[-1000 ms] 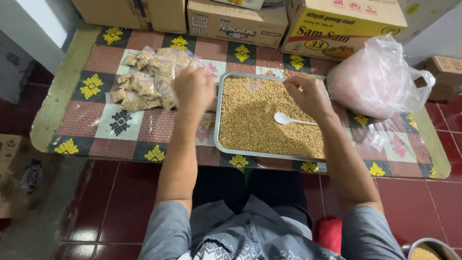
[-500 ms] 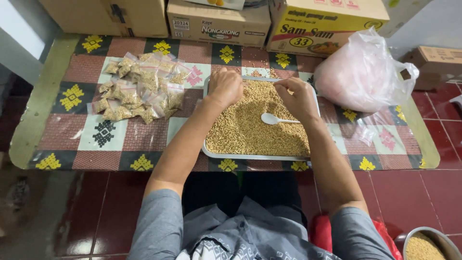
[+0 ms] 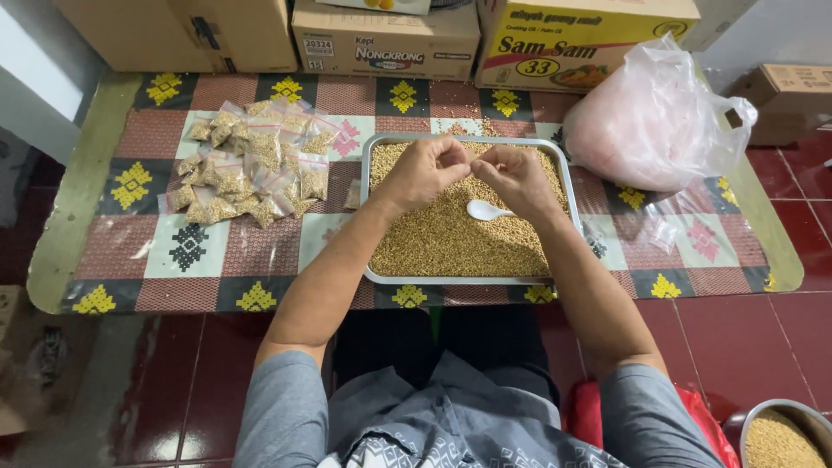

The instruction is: A person is sorting through a tray of grains using a small plastic spoon and organizing small pre-packaged bags of grains on a table.

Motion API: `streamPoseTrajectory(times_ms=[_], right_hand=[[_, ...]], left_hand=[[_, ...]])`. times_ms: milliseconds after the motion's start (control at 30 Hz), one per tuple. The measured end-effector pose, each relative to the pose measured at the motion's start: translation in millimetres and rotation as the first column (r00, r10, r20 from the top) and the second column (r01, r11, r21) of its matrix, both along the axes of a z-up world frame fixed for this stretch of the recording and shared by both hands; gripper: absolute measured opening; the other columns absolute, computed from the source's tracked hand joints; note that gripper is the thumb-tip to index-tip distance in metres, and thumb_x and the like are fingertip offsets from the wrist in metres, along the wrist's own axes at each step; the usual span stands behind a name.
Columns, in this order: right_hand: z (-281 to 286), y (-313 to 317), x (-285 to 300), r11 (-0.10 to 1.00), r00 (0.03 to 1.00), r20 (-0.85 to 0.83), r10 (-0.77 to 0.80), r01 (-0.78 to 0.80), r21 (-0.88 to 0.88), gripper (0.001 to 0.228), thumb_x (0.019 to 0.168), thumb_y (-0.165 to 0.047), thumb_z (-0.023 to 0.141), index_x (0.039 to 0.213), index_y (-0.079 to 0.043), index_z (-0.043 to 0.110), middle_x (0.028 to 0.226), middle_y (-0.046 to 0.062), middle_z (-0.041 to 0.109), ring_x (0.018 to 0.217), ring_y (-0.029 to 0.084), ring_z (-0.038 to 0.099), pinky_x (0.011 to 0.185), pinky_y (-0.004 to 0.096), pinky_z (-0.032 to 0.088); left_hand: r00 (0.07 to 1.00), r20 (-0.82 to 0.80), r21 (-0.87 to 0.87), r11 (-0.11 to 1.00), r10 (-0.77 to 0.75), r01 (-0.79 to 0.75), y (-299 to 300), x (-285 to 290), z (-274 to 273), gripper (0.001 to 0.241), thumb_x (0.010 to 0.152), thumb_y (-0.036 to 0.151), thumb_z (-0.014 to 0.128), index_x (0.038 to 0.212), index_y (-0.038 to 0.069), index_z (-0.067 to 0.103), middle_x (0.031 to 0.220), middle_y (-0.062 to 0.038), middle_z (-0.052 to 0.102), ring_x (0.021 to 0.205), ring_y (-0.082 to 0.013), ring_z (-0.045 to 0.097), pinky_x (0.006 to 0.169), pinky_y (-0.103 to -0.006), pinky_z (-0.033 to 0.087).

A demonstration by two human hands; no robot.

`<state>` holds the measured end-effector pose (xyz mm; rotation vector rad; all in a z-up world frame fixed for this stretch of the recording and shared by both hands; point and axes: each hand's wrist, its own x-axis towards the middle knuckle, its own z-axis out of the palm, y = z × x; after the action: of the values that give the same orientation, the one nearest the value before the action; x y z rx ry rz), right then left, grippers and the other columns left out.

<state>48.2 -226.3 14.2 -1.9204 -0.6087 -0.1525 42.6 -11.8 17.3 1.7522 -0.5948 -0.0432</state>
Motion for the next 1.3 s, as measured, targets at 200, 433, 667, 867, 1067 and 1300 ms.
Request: streamPoseTrajectory(times_ms=[200,433,667,867,1067,1300], right_hand=[[4,-1,1,0.992,0.995,0.091,0.05,-0.06,0.108,0.015,0.1,-0.008,0.067,0.107,0.0,0.079,0.078,0.011,0.072,0.073,0.01,0.057,0.065,0.029,0.049],[1,-2,-1,0.979,0.974,0.13,0.186,-0.195,0.06,0.017,0.095,0.004,0.065,0.109,-0.001,0.075,0.095,0.015,0.07,0.085,0.019,0.06,0.079,0.034,0.051],[11,2,-6,0.988,0.982,0.122,0.145,-0.151,0.037,0.012,0.1,0.0,0.065,0.105,0.002,0.076,0.104,0.022,0.072,0.089,0.027,0.065,0.08,0.037,0.053],[17,2,-9,0.991,0.99,0.079,0.117,-0.111,-0.07,0.023,0.107,-0.009,0.055,0.113,0.003,0.074,0.109,0.024,0.072,0.077,0.021,0.058,0.065,0.029,0.042],[23,9,-16,0.988,0.993,0.047,0.107,-0.1,-0.121,0.025,0.105,-0.007,0.055,0.119,0.004,0.073,0.094,0.021,0.071,0.072,0.021,0.057,0.063,0.028,0.043],[21,-23,-2,0.993,0.974,0.22,0.045,-0.02,-0.114,0.024,0.093,0.0,0.073,0.116,-0.005,0.078,0.099,0.016,0.076,0.095,0.027,0.073,0.08,0.041,0.06]], left_hand=[[0.999,-0.006,-0.141,0.989,-0.032,0.031,0,5,-5,0.016,0.099,0.019,0.068,0.087,0.01,0.073,0.069,0.004,0.067,0.068,-0.0011,0.054,0.065,-0.0187,0.047],[0.98,-0.028,-0.133,0.972,-0.199,0.193,6,8,-13,0.04,0.111,0.023,0.046,0.084,0.007,0.069,0.07,-0.006,0.067,0.067,-0.0112,0.057,0.07,-0.0252,0.049],[0.977,0.183,0.046,0.992,0.107,-0.117,10,10,-22,0.045,0.11,0.05,0.042,0.107,0.016,0.07,0.087,-0.012,0.071,0.085,-0.0252,0.07,0.084,-0.0437,0.054],[0.618,0.764,0.279,0.77,0.184,-0.574,-15,12,-28,0.055,0.094,0.061,0.068,0.119,0.012,0.069,0.1,-0.01,0.07,0.102,-0.0259,0.066,0.093,-0.0443,0.055],[0.457,0.874,0.235,0.683,0.163,-0.692,-15,16,-35,0.032,0.092,0.051,0.072,0.1,0.021,0.069,0.088,-0.001,0.07,0.093,-0.02,0.069,0.086,-0.0387,0.055],[0.571,0.808,0.284,0.751,0.147,-0.595,-9,24,-41,0.031,0.089,0.042,0.077,0.107,0.017,0.072,0.088,-0.004,0.073,0.092,-0.022,0.071,0.088,-0.0401,0.057]])
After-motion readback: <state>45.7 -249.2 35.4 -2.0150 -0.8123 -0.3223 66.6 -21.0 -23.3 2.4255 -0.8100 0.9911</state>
